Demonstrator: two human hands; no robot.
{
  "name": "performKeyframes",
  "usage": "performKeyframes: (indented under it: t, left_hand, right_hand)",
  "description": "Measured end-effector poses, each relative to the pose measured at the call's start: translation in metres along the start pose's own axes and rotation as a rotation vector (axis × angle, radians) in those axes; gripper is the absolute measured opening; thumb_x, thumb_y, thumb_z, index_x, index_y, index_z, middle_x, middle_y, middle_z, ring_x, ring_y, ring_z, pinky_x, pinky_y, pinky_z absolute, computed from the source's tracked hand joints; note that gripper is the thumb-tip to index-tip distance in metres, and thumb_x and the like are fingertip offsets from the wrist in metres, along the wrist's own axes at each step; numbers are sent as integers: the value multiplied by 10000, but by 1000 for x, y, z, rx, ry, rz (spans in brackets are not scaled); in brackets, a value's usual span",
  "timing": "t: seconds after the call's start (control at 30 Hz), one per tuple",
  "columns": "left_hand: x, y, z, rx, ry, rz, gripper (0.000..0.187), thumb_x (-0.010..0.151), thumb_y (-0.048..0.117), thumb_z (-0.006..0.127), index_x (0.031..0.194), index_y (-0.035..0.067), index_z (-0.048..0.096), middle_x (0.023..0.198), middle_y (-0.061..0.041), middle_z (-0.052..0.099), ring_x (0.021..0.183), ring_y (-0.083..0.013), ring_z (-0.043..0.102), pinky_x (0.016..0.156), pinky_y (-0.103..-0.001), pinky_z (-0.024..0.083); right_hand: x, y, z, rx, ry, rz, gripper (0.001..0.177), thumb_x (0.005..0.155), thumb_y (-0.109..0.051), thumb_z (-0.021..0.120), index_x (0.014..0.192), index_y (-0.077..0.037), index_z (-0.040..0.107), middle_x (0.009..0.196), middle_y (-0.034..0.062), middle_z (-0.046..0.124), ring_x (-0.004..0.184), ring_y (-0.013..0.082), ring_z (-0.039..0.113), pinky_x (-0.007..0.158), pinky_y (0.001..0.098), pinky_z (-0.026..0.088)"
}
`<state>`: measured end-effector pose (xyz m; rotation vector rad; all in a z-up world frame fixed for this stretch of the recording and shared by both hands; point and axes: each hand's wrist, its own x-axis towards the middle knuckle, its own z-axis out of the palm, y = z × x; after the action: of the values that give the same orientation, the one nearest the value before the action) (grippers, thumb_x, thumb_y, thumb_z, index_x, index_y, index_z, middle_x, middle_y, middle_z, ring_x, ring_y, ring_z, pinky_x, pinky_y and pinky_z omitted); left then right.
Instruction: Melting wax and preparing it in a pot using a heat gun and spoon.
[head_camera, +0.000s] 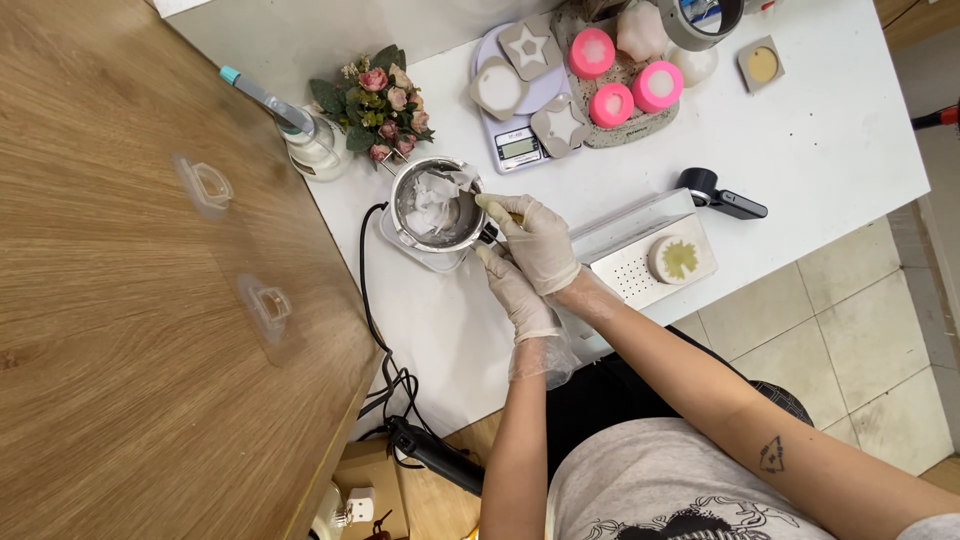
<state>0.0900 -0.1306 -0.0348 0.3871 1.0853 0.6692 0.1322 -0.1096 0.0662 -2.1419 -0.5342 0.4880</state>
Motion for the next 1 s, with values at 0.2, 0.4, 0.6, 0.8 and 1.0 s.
performKeyframes:
  t: [0.2, 0.4, 0.6, 0.8, 1.0]
  left_hand:
    - [12, -22, -15, 5, -42, 53, 632, 1134, 562, 365, 844, 27, 537, 786, -21, 524, 725, -148, 519, 662, -297, 474]
    - [-15, 24, 8, -36, -16, -24, 537, 1045, 517, 385, 1024, 58, 663, 943, -29, 693, 863, -136, 645, 764, -264, 530]
    - [-9, 18, 3, -189, -28, -46, 483, 1039, 482, 416, 1044, 71, 668, 937, -12, 686, 858, -122, 637, 760, -253, 520]
    - [5, 1, -18, 135, -76, 40, 617, 1123, 534, 338, 786, 65, 556, 592, 39, 416, 508, -97, 383, 468, -246, 299]
    - [-1, 23, -25, 157, -97, -9, 596, 1096, 508, 318, 824, 60, 603, 573, 44, 410, 479, -88, 368, 450, -249, 291]
  right_hand:
    - [4, 8, -4, 37, 15, -119, 226, 1001, -229, 665, 1181, -118, 747, 1083, 79, 772, 946, 185, 749, 820, 294, 591]
    - [13, 11, -9, -205, -171, -482, 244, 986, -198, 665, 1201, -105, 732, 1052, 105, 744, 954, 282, 698, 838, 371, 555]
    - [8, -4, -24, -398, -342, -407, 256, 1000, -274, 626, 1191, -161, 753, 984, 122, 729, 902, 313, 683, 799, 418, 544]
    - [16, -9, -18, -284, -191, -224, 250, 1009, -295, 612, 1180, -197, 766, 977, 108, 729, 903, 288, 692, 814, 391, 549]
    - [22, -4, -8, -71, -259, 13, 249, 996, -313, 633, 1156, -185, 774, 1067, 74, 753, 972, 207, 727, 856, 318, 554]
